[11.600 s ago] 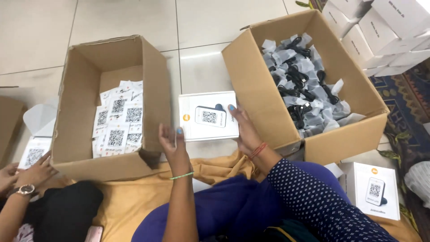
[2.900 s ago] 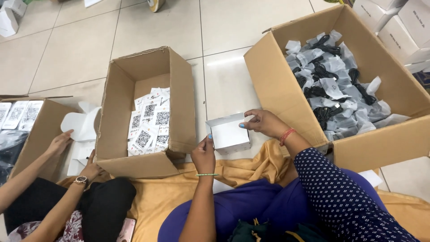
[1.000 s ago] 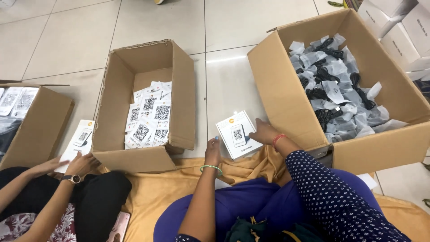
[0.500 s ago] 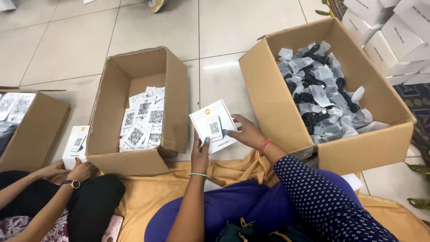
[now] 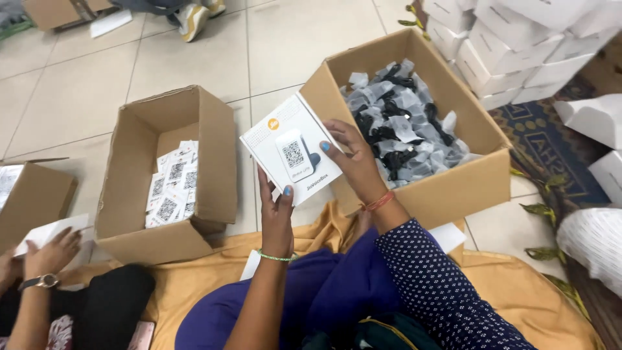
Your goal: The person packs electronic chargers and cables into individual boxes and applies product labels.
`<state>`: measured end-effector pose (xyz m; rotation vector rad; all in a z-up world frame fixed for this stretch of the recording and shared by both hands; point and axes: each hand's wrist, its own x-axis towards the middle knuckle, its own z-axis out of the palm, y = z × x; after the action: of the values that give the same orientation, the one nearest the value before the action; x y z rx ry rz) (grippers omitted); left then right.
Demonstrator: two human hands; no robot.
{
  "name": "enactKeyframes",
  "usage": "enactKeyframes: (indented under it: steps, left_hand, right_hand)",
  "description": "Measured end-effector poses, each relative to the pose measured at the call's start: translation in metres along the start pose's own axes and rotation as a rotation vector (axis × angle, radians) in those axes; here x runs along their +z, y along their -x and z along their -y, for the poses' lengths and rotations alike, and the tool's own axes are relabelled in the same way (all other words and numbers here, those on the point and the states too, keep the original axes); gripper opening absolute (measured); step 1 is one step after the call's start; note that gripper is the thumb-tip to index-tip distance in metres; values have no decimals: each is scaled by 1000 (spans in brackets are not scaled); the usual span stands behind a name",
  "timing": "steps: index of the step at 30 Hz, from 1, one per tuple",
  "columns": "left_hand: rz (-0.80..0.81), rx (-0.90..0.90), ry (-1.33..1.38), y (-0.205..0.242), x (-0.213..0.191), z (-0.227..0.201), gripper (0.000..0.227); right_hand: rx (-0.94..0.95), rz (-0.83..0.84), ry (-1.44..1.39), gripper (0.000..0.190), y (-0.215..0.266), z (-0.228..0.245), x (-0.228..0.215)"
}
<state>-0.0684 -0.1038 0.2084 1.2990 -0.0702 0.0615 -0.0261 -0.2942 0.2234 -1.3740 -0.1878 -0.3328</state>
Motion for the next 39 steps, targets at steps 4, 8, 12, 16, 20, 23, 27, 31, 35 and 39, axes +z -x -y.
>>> enactKeyframes:
  steps: [4,8,12,16,20,23,27,31,35,39]
  left_hand:
    - [195,-18,-47,24,66,16,91]
    - [658,-95,12,58,147,63,95]
    - [918,-560,-129,93,226,85,91]
    - [955,-768,-97,118,266,164,87]
    - [912,-1037,-155,121,277,217,89]
    - [851,-1128,-277,115,274,225,90]
    - [763,-1133,-360,108,276,217,88]
    - [716,-1079,-270,108,278,220,87]
    - [673,-1047,-89,107,279,205,91]
    - [528,-762,-81,101,275,179,91]
  right_hand:
    - [-1,-117,-40,48,53,49,-86]
    - [8,-327,124,45,136,62,-191]
    - [166,-539,147,44,221,65,-268]
    - [258,-620,224,43,292,23,-312]
    - [451,-556,469,53,328,-50,-350]
    - [586,-430,702,70,323,-71,-352]
    - [464,-305,963,95,295,-58,-339]
    - [552,-167,1155,87,282,-61,-339]
    - [640,-101,1272,81,289,-83,-354]
    - [478,-58,1451,76,291,-91,-352]
